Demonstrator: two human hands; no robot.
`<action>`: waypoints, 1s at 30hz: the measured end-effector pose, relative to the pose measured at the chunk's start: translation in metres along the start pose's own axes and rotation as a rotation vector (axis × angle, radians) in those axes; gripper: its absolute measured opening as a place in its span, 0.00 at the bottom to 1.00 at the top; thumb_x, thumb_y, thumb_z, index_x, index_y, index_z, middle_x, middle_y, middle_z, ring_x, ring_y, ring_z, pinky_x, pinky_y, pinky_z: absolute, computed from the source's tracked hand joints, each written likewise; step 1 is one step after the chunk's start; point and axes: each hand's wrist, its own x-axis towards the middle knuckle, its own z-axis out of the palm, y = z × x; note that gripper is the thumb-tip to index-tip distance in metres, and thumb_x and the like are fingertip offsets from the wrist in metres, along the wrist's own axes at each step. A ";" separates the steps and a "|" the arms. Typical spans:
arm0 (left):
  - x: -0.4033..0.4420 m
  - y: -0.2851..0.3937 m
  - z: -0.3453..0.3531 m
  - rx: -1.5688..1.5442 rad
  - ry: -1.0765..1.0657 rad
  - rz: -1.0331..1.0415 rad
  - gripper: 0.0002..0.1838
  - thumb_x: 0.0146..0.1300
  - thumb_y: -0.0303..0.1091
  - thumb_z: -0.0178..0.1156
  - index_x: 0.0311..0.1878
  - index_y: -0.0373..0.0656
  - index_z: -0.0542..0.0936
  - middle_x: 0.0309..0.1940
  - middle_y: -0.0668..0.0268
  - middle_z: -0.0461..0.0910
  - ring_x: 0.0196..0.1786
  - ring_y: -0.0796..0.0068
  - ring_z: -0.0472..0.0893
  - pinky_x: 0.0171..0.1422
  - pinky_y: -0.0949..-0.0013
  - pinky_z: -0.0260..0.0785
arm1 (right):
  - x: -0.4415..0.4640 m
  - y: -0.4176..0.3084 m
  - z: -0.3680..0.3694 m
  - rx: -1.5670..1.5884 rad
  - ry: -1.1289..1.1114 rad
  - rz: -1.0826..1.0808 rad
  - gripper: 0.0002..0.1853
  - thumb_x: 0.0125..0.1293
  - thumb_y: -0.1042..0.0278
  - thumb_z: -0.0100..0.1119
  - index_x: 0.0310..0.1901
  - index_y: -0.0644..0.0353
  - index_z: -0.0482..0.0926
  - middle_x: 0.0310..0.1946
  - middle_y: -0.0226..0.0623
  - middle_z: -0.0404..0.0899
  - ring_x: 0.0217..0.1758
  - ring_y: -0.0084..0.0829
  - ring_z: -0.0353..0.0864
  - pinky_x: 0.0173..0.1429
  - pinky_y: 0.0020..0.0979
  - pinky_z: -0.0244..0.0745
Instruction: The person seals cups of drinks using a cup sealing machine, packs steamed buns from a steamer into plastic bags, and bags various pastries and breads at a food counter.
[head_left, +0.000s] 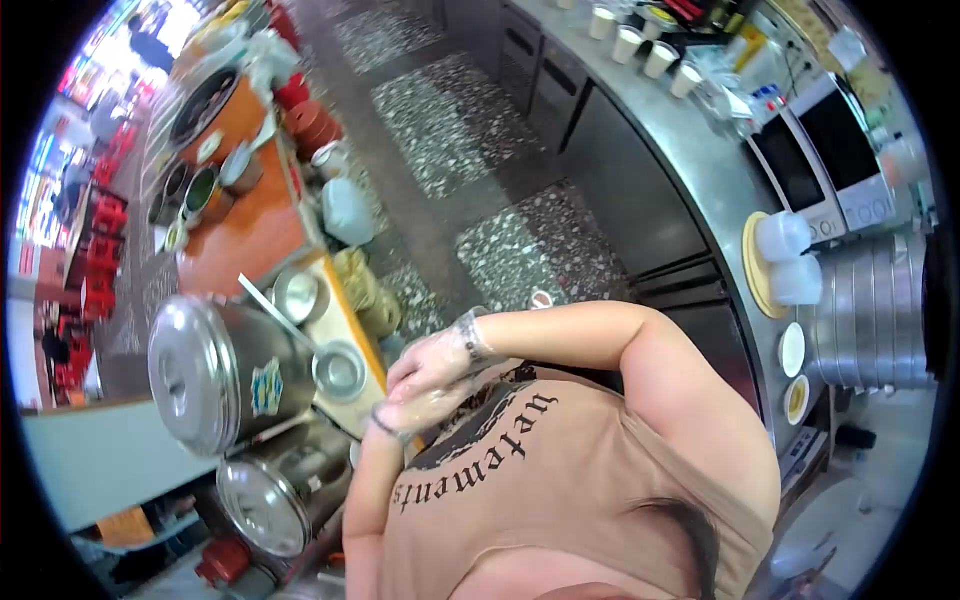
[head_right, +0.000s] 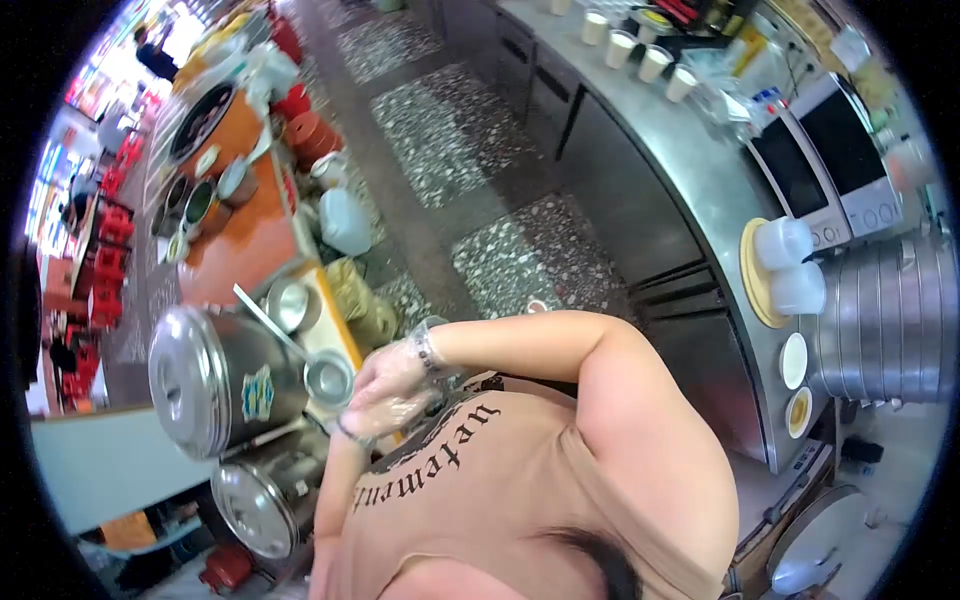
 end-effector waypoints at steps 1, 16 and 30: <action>0.049 0.005 0.004 0.076 -0.061 0.053 0.18 0.59 0.31 0.56 0.53 0.37 0.73 0.46 0.56 0.76 0.45 0.65 0.77 0.49 0.67 0.71 | -0.032 0.005 -0.025 -0.132 0.120 -0.006 0.24 0.66 0.45 0.50 0.49 0.59 0.77 0.44 0.42 0.81 0.50 0.35 0.78 0.55 0.34 0.70; 0.497 0.083 -0.044 0.331 -0.367 -0.061 0.26 0.62 0.38 0.54 0.62 0.40 0.69 0.58 0.50 0.72 0.61 0.53 0.71 0.65 0.60 0.63 | -0.378 0.095 -0.344 0.082 1.114 0.191 0.18 0.64 0.60 0.55 0.51 0.63 0.75 0.46 0.45 0.79 0.51 0.35 0.78 0.57 0.33 0.72; 0.881 0.116 -0.141 0.292 -0.463 0.361 0.24 0.63 0.34 0.52 0.62 0.39 0.69 0.54 0.50 0.74 0.58 0.54 0.74 0.63 0.62 0.65 | -0.620 0.139 -0.712 -0.330 2.023 0.577 0.25 0.58 0.53 0.59 0.52 0.64 0.75 0.47 0.50 0.79 0.52 0.44 0.79 0.58 0.36 0.71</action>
